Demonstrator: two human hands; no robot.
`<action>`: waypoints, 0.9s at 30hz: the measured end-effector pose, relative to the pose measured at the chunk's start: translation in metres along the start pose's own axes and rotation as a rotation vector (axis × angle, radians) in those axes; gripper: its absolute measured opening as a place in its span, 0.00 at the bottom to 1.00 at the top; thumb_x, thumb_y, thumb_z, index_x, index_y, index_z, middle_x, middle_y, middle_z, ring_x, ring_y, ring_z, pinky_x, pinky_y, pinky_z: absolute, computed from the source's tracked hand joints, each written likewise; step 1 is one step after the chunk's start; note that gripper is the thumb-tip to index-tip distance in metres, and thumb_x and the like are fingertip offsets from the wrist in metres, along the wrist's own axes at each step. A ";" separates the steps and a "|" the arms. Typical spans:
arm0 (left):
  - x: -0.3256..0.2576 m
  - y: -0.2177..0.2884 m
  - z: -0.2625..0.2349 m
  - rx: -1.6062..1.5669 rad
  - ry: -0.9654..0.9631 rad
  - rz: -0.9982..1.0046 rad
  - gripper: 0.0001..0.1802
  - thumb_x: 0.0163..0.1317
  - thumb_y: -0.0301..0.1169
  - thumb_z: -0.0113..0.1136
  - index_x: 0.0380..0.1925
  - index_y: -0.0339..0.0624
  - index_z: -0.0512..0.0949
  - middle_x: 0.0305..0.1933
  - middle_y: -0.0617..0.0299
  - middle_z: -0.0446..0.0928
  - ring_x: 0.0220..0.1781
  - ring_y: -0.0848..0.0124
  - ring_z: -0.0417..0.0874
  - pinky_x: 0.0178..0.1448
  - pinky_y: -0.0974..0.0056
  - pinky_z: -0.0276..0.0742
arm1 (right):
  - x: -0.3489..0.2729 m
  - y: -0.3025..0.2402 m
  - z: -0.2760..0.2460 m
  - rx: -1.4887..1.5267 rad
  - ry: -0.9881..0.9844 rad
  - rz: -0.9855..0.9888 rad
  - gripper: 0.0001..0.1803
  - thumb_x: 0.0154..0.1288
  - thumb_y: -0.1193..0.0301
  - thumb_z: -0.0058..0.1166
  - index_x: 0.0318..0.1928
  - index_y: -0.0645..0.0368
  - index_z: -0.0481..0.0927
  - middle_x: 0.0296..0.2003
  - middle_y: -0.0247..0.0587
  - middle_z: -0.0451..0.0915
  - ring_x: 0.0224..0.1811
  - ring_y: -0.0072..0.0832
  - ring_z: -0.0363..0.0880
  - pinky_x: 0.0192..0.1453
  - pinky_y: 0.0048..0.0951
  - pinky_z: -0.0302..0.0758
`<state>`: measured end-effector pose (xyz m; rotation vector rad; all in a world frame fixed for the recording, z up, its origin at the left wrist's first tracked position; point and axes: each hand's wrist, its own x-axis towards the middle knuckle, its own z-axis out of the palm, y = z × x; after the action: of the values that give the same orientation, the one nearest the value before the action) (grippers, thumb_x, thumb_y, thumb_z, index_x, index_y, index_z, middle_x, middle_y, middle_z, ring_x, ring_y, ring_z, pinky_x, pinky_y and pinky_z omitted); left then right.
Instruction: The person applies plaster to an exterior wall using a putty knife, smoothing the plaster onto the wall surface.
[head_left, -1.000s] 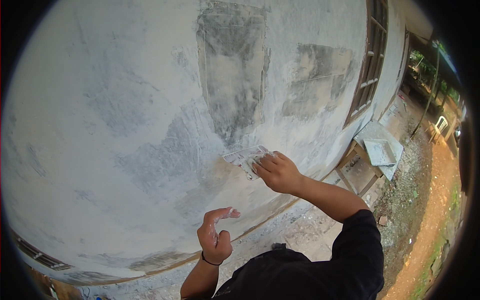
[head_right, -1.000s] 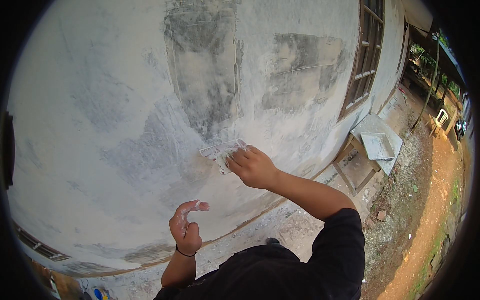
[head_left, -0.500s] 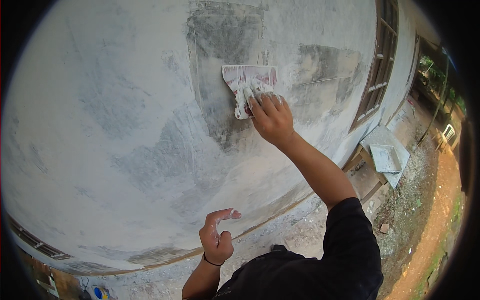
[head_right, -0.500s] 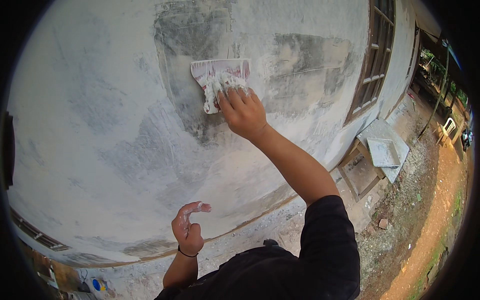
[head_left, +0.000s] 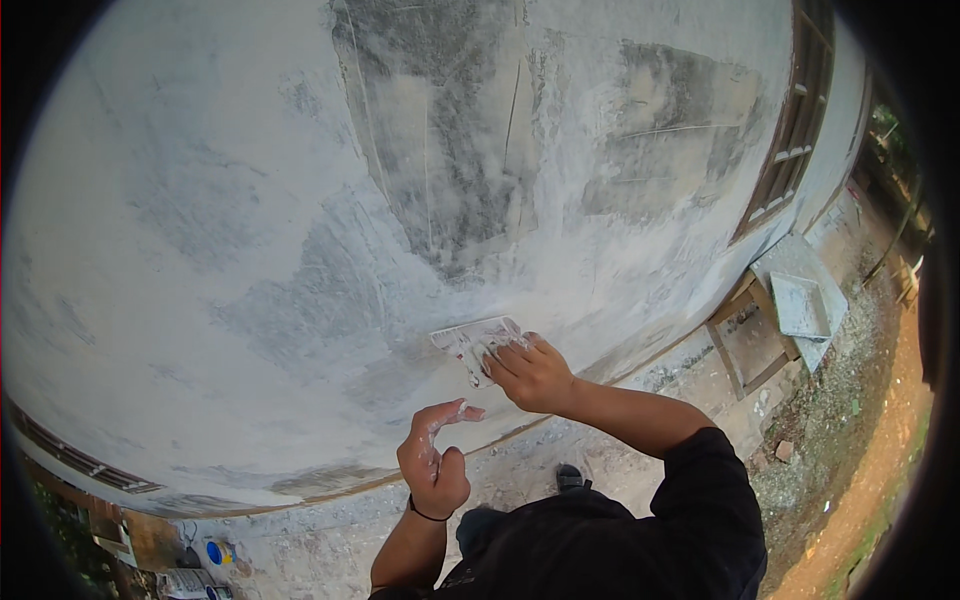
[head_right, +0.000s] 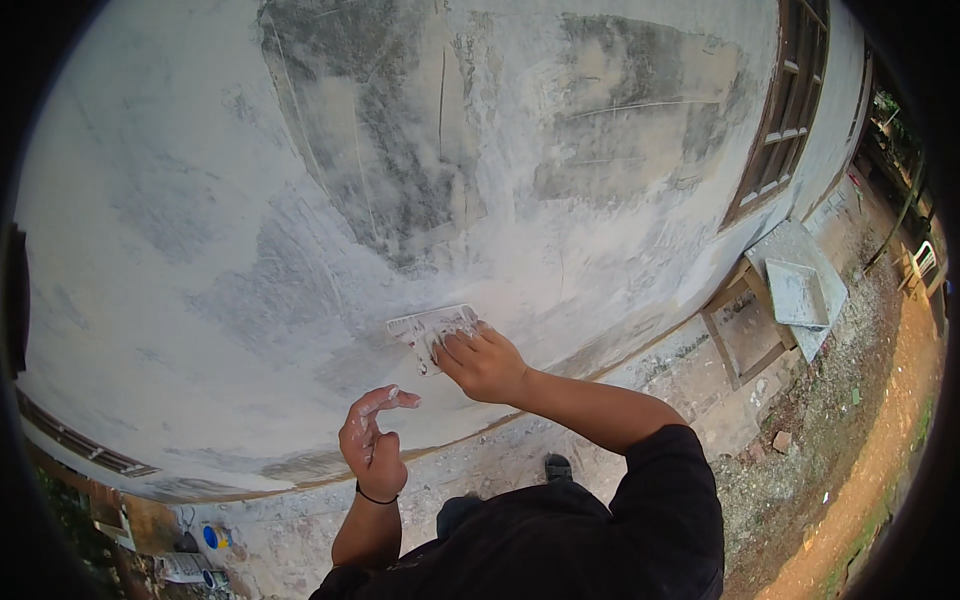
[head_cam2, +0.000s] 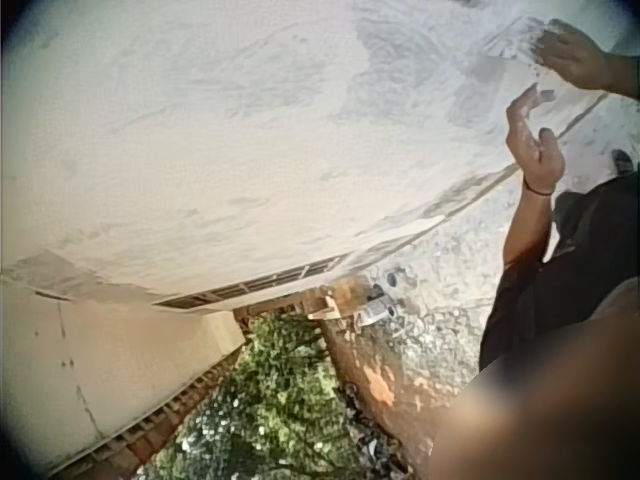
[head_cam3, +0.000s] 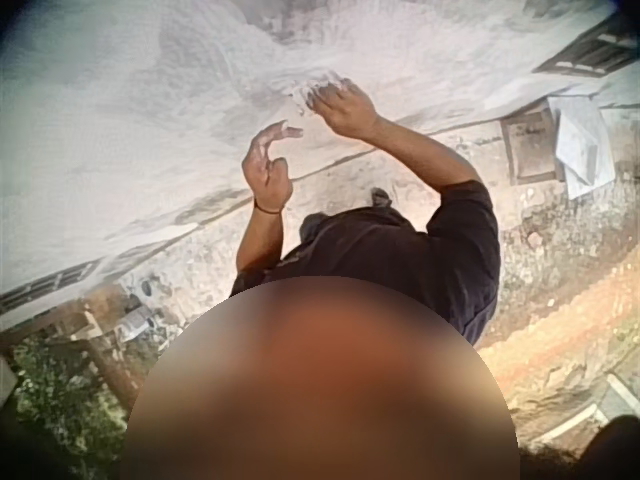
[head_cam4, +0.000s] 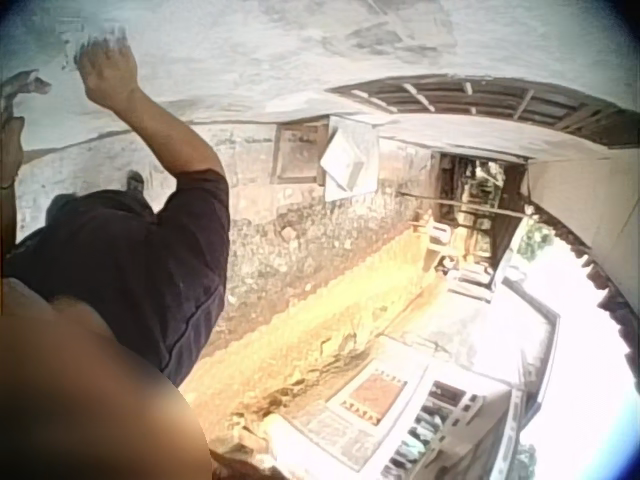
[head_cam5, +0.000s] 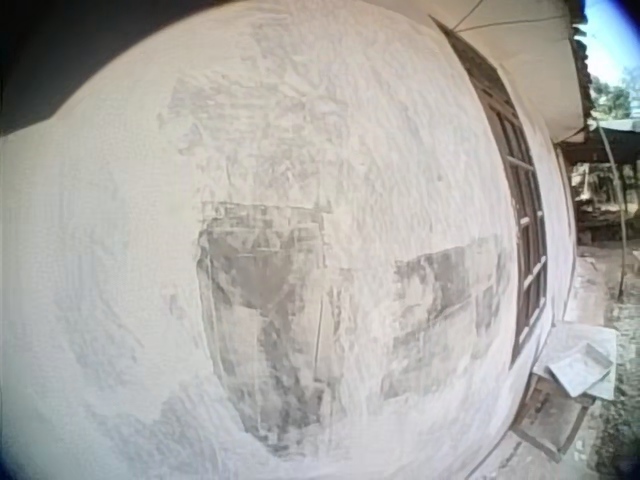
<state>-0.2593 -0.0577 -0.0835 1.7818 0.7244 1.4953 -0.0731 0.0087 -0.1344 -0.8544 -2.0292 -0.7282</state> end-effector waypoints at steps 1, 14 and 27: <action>0.000 0.002 -0.003 0.012 -0.014 0.018 0.30 0.36 0.14 0.35 0.45 0.27 0.71 0.38 0.46 0.78 0.43 0.61 0.81 0.54 0.61 0.71 | 0.007 0.000 -0.006 -0.006 -0.003 0.006 0.14 0.46 0.71 0.54 0.36 0.60 0.80 0.32 0.38 0.76 0.33 0.30 0.75 0.37 0.33 0.71; -0.023 0.004 -0.122 -0.106 -0.165 0.149 0.29 0.35 0.14 0.34 0.43 0.25 0.71 0.35 0.45 0.76 0.41 0.58 0.79 0.51 0.56 0.73 | 0.155 0.072 -0.088 -0.348 -0.013 0.096 0.07 0.41 0.80 0.57 0.27 0.59 0.78 0.26 0.35 0.77 0.35 0.34 0.75 0.42 0.33 0.72; -0.028 -0.001 -0.155 -0.113 -0.274 0.130 0.29 0.34 0.13 0.36 0.43 0.29 0.73 0.37 0.48 0.78 0.40 0.62 0.81 0.51 0.63 0.72 | 0.083 -0.051 0.053 -0.477 0.157 0.313 0.10 0.48 0.75 0.53 0.34 0.64 0.76 0.29 0.42 0.73 0.35 0.36 0.75 0.39 0.32 0.73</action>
<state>-0.4166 -0.0552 -0.0856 1.9267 0.3863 1.3099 -0.1735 0.0425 -0.1015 -1.3059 -1.5524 -1.0789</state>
